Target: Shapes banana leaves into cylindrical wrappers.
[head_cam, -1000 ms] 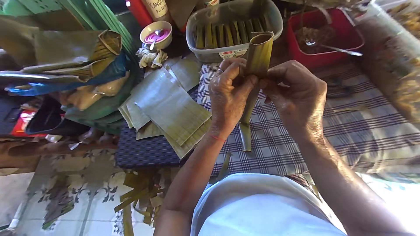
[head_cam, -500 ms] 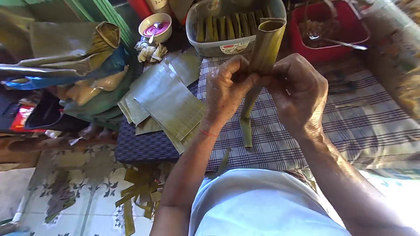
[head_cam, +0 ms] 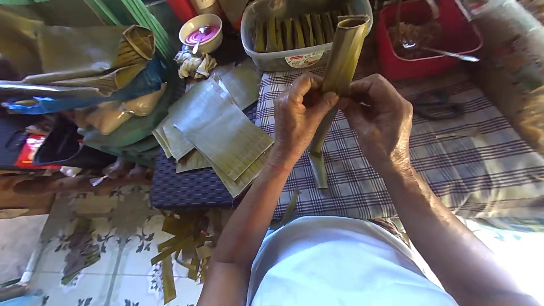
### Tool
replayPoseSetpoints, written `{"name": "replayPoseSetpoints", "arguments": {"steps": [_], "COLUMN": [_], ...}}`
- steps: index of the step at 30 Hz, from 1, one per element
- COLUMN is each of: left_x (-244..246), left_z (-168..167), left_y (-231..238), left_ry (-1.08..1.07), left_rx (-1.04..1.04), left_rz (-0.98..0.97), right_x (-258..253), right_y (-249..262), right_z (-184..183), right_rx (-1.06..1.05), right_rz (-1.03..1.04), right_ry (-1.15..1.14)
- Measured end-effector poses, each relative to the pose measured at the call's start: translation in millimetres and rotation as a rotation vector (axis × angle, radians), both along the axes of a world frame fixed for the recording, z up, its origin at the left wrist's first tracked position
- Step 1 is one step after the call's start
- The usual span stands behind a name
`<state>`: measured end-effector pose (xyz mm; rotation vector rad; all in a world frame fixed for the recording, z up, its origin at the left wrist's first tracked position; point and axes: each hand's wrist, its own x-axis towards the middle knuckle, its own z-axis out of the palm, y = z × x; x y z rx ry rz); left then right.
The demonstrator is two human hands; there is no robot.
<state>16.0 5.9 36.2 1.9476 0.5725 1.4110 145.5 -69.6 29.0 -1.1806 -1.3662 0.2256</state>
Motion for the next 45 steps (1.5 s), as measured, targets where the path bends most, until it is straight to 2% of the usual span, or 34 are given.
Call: {"name": "replayPoseSetpoints", "arguments": {"steps": [5,9,14,17,20,22,26,29,31,36,39,45], "left_x": [-4,-4,-4,-7,-7,-6,-4,-4,-4,-8,-13,-13], "left_z": [-7,-2,-5,-7,-8,-7,-9,-7,-6,-6,2,10], "left_y": [-1,0,2,4,6,7,11,8,8,14,18,21], "left_ry": [-0.139,-0.156,-0.132,-0.141,-0.145,-0.138,-0.114,-0.123,-0.123,-0.107,-0.103,-0.101], "left_rx": [-0.198,-0.234,-0.217,-0.232,-0.225,-0.215,-0.196,-0.302,-0.361,-0.366,-0.425,-0.596], "left_rz": [-0.165,-0.201,-0.191,-0.208,-0.223,-0.241,-0.263,-0.341,-0.398,-0.416,-0.468,-0.726], "right_x": [0,-3,-17,-20,-7,15,94,143,158,181,191,207], "right_y": [-3,-8,0,1,-1,-6,-22,-28,-32,-47,-68,-111], "right_z": [2,10,5,4,-1,-6,-13,-25,-32,-43,-39,-43], "right_rx": [-0.002,-0.072,-0.031,-0.030,-0.042,-0.154,-0.634,-0.949,-1.028,-0.937,-0.934,-1.155], "right_rz": [0.004,-0.073,-0.268,-0.266,-0.071,0.003,-0.254,-0.442,-0.448,-0.258,-0.133,0.004], "right_ry": [-0.043,-0.214,-0.421,-0.406,-0.225,-0.191,-0.583,-0.733,-0.758,-0.863,-0.716,0.017]}}
